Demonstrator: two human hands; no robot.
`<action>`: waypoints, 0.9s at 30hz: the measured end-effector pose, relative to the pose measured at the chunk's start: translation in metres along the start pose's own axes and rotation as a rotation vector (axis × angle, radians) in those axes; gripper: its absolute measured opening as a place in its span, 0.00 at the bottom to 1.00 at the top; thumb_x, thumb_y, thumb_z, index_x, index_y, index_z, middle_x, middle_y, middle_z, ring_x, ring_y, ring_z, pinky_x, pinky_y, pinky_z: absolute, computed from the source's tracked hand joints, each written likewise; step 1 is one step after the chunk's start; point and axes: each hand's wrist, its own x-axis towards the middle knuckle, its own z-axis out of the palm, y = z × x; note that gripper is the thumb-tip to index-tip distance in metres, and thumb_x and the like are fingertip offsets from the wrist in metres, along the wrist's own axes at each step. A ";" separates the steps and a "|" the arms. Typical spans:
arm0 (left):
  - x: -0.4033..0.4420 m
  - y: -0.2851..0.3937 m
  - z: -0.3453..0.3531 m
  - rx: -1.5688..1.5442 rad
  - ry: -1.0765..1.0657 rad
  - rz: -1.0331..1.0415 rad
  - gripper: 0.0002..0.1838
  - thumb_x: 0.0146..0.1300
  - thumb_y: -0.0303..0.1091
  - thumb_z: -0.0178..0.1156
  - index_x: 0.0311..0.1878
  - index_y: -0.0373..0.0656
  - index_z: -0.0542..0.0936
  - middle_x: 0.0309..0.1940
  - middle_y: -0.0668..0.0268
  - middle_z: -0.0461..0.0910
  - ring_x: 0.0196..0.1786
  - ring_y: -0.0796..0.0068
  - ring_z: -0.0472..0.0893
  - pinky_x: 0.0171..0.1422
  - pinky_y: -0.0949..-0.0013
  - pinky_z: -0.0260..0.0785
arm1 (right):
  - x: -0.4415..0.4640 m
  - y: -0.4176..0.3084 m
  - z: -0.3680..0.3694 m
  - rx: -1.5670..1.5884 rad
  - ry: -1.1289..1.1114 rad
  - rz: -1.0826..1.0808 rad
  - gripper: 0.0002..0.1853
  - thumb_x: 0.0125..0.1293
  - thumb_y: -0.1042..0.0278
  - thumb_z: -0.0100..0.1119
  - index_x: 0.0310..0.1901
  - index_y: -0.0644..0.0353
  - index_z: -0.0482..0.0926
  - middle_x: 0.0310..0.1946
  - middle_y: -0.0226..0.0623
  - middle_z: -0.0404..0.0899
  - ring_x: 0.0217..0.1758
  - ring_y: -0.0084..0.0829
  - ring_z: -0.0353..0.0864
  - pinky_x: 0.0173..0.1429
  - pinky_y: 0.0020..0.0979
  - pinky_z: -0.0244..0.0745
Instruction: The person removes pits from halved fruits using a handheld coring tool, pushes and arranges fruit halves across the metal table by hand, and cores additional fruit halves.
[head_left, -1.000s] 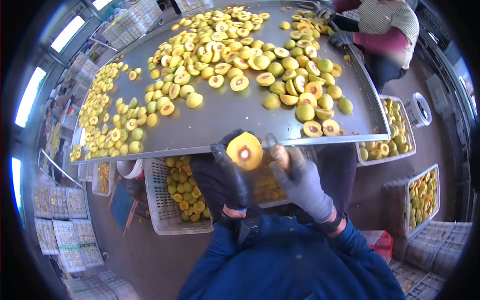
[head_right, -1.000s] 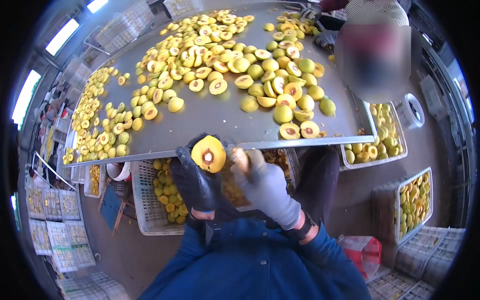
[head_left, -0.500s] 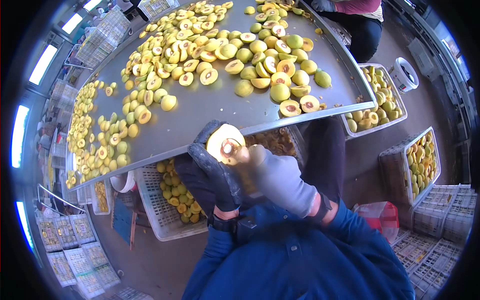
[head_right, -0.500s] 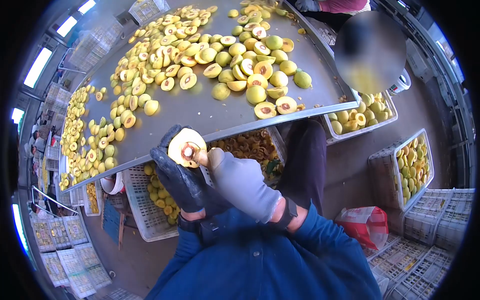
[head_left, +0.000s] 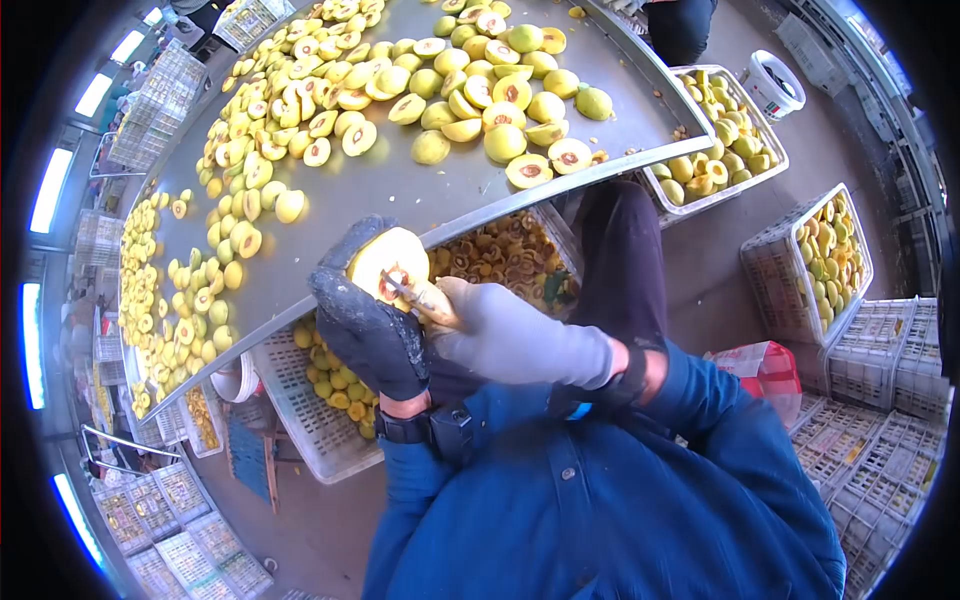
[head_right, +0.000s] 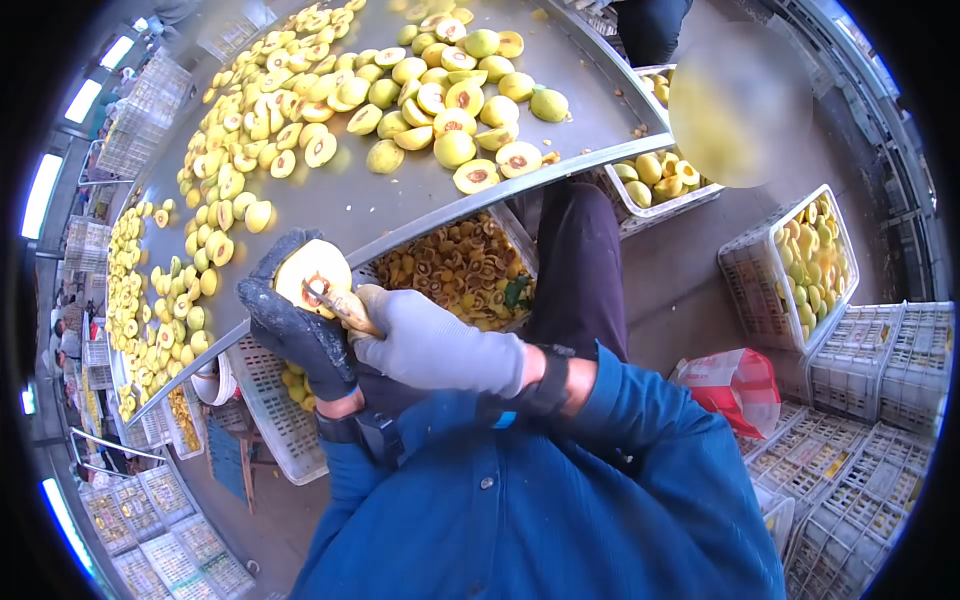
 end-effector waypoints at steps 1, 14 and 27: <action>0.001 -0.001 -0.002 0.038 -0.030 0.047 0.28 0.80 0.47 0.39 0.47 0.30 0.81 0.43 0.56 0.85 0.44 0.63 0.84 0.55 0.65 0.75 | 0.000 -0.002 -0.001 0.068 -0.054 0.057 0.17 0.64 0.69 0.60 0.52 0.64 0.73 0.33 0.55 0.82 0.39 0.52 0.84 0.44 0.44 0.78; 0.027 -0.011 -0.017 -0.051 -0.503 0.210 0.31 0.77 0.53 0.41 0.48 0.31 0.80 0.41 0.56 0.84 0.41 0.61 0.84 0.50 0.62 0.76 | -0.007 -0.011 -0.021 -0.459 -0.149 0.143 0.15 0.63 0.65 0.61 0.49 0.62 0.77 0.29 0.54 0.82 0.34 0.54 0.83 0.38 0.46 0.76; -0.008 -0.066 -0.008 0.453 -0.094 0.341 0.34 0.76 0.51 0.49 0.71 0.32 0.61 0.67 0.47 0.69 0.60 0.51 0.78 0.64 0.57 0.73 | 0.005 0.037 -0.026 -0.216 -0.130 -0.112 0.13 0.58 0.62 0.64 0.40 0.60 0.79 0.26 0.48 0.81 0.29 0.46 0.82 0.36 0.43 0.77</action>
